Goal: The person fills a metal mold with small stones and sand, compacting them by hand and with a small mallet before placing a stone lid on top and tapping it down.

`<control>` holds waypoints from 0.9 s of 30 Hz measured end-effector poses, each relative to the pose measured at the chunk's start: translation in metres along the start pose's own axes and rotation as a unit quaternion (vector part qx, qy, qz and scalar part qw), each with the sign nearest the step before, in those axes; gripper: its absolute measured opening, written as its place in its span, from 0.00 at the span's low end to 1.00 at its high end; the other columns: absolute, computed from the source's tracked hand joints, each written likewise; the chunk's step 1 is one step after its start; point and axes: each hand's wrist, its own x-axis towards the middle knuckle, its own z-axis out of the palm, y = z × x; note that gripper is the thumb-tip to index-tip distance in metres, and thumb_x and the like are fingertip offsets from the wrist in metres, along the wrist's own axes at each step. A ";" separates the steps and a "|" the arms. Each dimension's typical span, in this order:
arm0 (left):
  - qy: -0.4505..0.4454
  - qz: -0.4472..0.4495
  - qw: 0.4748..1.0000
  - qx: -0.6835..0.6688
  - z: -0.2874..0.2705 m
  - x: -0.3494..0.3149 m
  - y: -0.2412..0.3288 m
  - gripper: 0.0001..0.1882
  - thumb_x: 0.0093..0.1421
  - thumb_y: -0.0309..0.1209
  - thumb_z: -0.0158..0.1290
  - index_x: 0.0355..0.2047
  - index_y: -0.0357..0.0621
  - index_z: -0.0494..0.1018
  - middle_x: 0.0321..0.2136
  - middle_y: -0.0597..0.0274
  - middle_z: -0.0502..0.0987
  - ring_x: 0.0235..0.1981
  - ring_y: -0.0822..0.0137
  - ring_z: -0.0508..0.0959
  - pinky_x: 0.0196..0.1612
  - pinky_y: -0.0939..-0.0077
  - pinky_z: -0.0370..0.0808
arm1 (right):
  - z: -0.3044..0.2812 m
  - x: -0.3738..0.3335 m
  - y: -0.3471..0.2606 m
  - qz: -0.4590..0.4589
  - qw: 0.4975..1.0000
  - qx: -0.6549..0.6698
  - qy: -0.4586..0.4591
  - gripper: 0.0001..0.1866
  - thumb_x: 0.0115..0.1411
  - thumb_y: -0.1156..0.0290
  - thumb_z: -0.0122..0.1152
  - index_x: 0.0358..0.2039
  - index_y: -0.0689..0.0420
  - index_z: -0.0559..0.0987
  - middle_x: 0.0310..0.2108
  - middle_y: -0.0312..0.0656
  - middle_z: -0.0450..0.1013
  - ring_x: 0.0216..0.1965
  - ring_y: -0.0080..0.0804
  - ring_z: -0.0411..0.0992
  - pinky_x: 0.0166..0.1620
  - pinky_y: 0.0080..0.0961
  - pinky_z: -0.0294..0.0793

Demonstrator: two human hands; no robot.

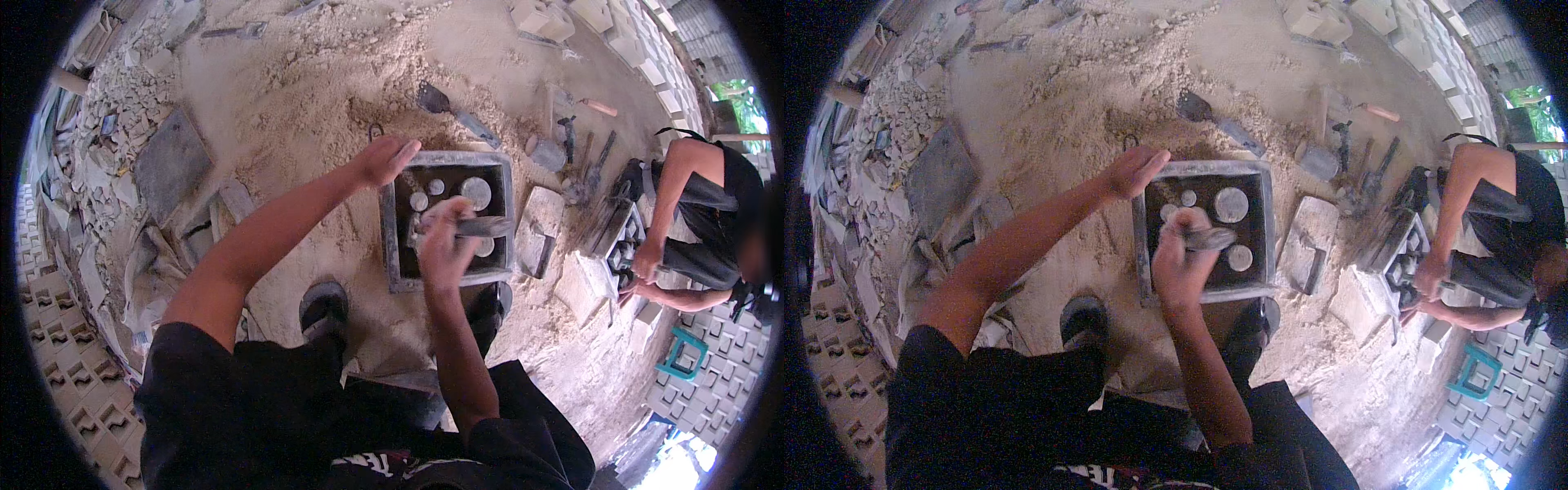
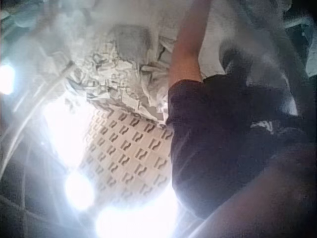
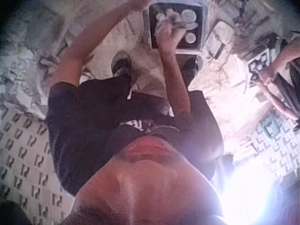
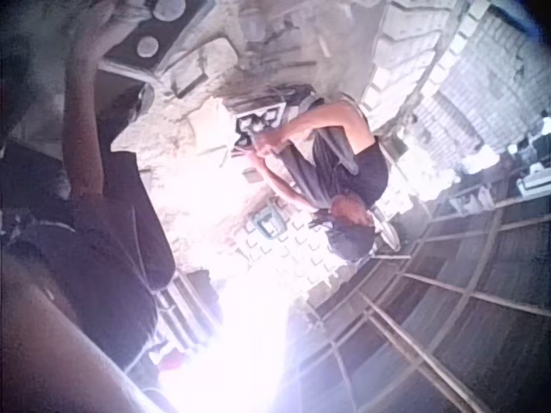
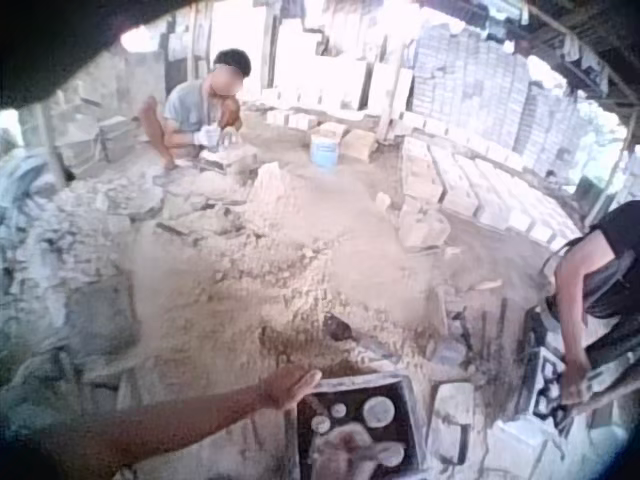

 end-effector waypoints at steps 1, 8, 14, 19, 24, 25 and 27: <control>0.037 0.042 0.998 0.019 0.002 -0.004 -0.006 0.20 0.64 0.41 0.40 0.32 0.34 0.71 0.27 0.40 0.74 0.33 0.44 0.74 0.36 0.54 0.67 | 0.000 0.004 -0.018 0.025 0.997 0.077 0.011 0.20 0.67 0.57 0.43 0.21 0.56 0.63 0.18 0.31 0.61 0.22 0.19 0.60 0.24 0.18 0.57; -0.142 0.004 0.979 0.148 -0.015 0.000 0.021 0.45 0.47 0.56 0.59 0.53 0.30 0.63 0.48 0.41 0.71 0.51 0.48 0.70 0.55 0.61 0.65 | -0.039 0.033 -0.015 0.063 0.956 0.188 -0.216 0.15 0.64 0.63 0.51 0.25 0.61 0.69 0.21 0.34 0.66 0.22 0.18 0.62 0.25 0.17 0.61; -0.202 0.003 0.975 0.092 -0.022 0.005 0.018 0.54 0.37 0.60 0.64 0.56 0.32 0.60 0.52 0.39 0.68 0.54 0.49 0.68 0.57 0.63 0.64 | -0.011 0.022 -0.029 -0.074 0.990 0.119 -0.006 0.15 0.65 0.65 0.48 0.24 0.60 0.64 0.19 0.34 0.64 0.20 0.18 0.61 0.22 0.16 0.59; -0.176 -0.018 0.978 0.112 -0.018 0.005 0.022 0.52 0.36 0.57 0.66 0.54 0.34 0.62 0.50 0.41 0.70 0.52 0.52 0.70 0.55 0.64 0.65 | -0.026 0.029 -0.029 -0.174 0.985 -0.002 0.016 0.14 0.65 0.68 0.45 0.22 0.58 0.66 0.19 0.33 0.63 0.21 0.21 0.61 0.24 0.18 0.60; -0.187 0.008 0.978 0.094 -0.020 0.009 0.026 0.49 0.36 0.54 0.68 0.52 0.34 0.64 0.49 0.44 0.71 0.52 0.54 0.70 0.54 0.64 0.66 | -0.027 0.051 -0.044 0.063 0.978 0.154 0.127 0.10 0.62 0.74 0.49 0.22 0.59 0.69 0.21 0.30 0.63 0.23 0.19 0.61 0.26 0.18 0.60; -0.188 0.000 0.977 0.104 -0.020 0.007 0.023 0.49 0.36 0.52 0.68 0.53 0.35 0.64 0.49 0.45 0.71 0.52 0.54 0.70 0.54 0.64 0.66 | -0.025 0.053 -0.034 -0.020 0.987 0.114 0.110 0.12 0.63 0.72 0.48 0.21 0.59 0.69 0.20 0.30 0.63 0.22 0.18 0.61 0.25 0.17 0.60; -0.228 -0.075 0.970 0.045 -0.021 0.010 0.035 0.49 0.35 0.52 0.68 0.53 0.36 0.64 0.49 0.45 0.71 0.51 0.53 0.70 0.54 0.63 0.65 | -0.032 0.053 -0.010 -0.183 0.979 0.011 0.095 0.16 0.65 0.68 0.48 0.20 0.58 0.68 0.18 0.29 0.62 0.20 0.17 0.60 0.24 0.16 0.58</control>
